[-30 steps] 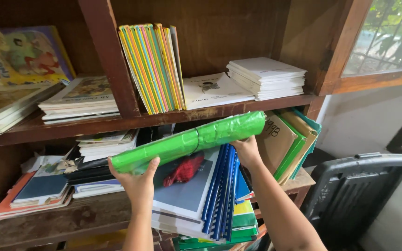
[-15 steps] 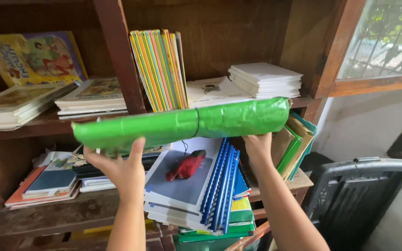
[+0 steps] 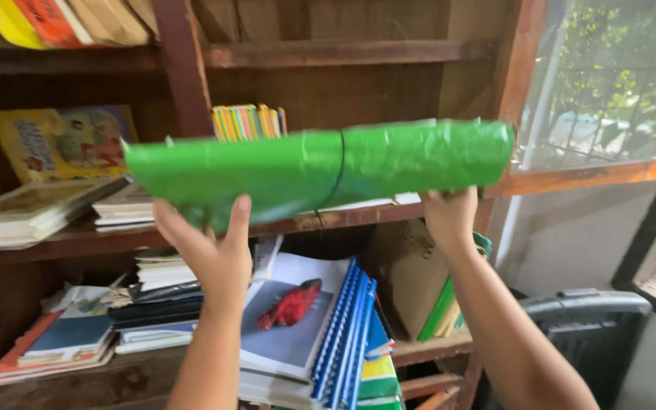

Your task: Wiping dust off folders and envelopes using a cloth and organizing them on a bookshelf.

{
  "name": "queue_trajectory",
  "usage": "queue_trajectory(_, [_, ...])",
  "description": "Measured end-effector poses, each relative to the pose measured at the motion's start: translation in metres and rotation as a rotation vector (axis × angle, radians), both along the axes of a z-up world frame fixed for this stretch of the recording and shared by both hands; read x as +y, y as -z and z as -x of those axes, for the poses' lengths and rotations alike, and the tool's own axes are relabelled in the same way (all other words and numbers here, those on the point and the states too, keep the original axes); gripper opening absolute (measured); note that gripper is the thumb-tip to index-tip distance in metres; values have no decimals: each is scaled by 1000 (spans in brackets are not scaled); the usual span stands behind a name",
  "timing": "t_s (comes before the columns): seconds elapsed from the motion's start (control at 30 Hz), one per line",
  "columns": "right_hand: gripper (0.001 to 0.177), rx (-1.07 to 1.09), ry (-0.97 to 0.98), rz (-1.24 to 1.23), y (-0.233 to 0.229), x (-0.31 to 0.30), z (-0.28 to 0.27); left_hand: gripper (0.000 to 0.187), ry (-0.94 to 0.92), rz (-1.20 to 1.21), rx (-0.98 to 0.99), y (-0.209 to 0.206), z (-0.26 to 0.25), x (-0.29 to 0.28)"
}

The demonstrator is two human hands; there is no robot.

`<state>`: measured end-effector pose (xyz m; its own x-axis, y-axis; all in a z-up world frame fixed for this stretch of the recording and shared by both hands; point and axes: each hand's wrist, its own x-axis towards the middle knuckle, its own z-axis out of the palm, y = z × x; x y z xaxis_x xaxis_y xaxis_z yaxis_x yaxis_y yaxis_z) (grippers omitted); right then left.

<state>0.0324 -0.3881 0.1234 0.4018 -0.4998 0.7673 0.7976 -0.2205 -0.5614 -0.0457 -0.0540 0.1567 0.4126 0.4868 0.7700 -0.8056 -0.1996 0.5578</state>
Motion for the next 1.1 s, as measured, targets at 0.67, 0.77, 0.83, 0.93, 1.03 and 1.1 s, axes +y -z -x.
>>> queue_trajectory(0.67, [73, 117, 386, -29, -131, -7, -7, 114, -279, -278, -74, -99, -115, -22])
queue_trajectory(0.77, [77, 196, 454, -36, -145, -4, -9, 110, -339, -342, -74, -116, -122, -22])
queue_trajectory(0.83, [80, 198, 488, -21, -159, -2, -10, 107, -360, -369, -91, -134, -128, -23])
queue_trajectory(0.93, [88, 139, 522, 11, -175, -8, -18, 108, -422, -380, -158, -153, -143, -25])
queue_trajectory(1.03, [93, 64, 541, 19, -191, -24, -35, 113, -446, -360, -192, -171, -145, -27])
queue_trajectory(1.1, [80, -51, 573, 113, -205, -28, -39, 96, -474, -429, -297, -184, -132, -30])
